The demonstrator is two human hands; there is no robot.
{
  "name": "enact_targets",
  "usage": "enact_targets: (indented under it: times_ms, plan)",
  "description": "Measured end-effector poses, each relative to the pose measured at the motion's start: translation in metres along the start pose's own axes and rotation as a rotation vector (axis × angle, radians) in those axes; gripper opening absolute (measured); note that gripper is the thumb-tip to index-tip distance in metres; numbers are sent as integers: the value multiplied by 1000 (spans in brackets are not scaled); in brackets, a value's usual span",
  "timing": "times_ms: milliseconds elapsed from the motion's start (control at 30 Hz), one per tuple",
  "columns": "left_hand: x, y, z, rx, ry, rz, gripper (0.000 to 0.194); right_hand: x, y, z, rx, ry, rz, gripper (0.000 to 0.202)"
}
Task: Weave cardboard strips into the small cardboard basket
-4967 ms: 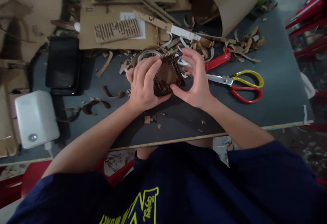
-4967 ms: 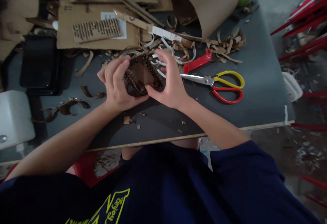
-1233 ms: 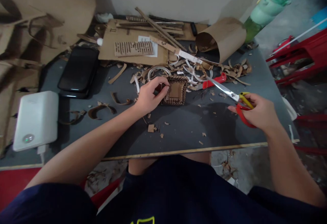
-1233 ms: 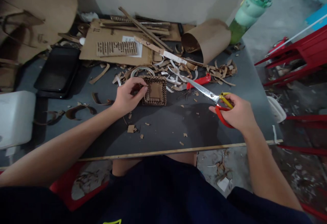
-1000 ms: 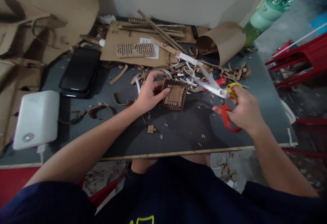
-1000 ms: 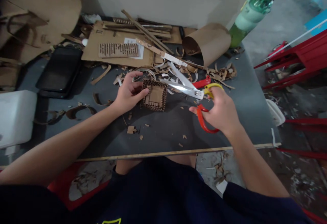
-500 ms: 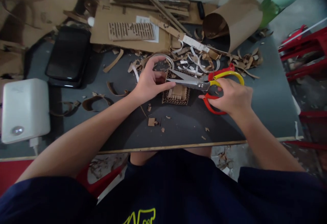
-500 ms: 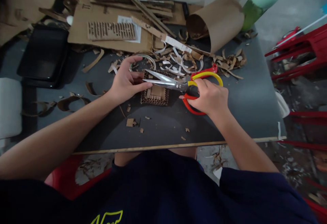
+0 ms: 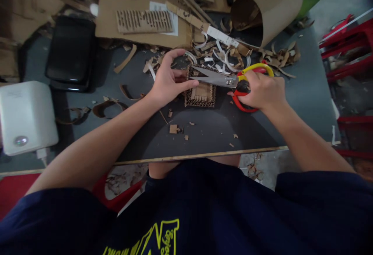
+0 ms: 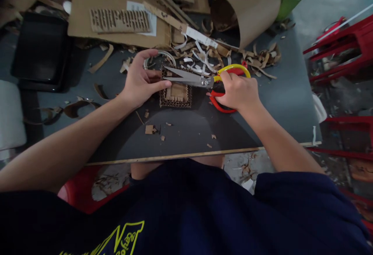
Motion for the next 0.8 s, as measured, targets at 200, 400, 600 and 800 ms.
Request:
enact_targets:
  times_ms: [200,400,600,800]
  plan:
    - [4,-3,12,-79,147,-170,93,1,6,6,-47,22,-93,52]
    - [2,-5,9,-145,128,-197,91,-7,13,7,-18,-35,-38,54]
    - [3,-5,8,-175,130,-144,86,-12,7,1,44,0,88,47]
    - [4,-4,6,-154,77,-153,86,-12,15,-4,23,-8,109,50]
Point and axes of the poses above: each hand's wrist, its own x-axis towards the middle knuckle, its own y-axis out of the back of the hand, z = x × y, the point moved 1 cm from there along x, towards the middle knuckle, and after that the axes turned 13 degrees about z, right-handed, at the moved point
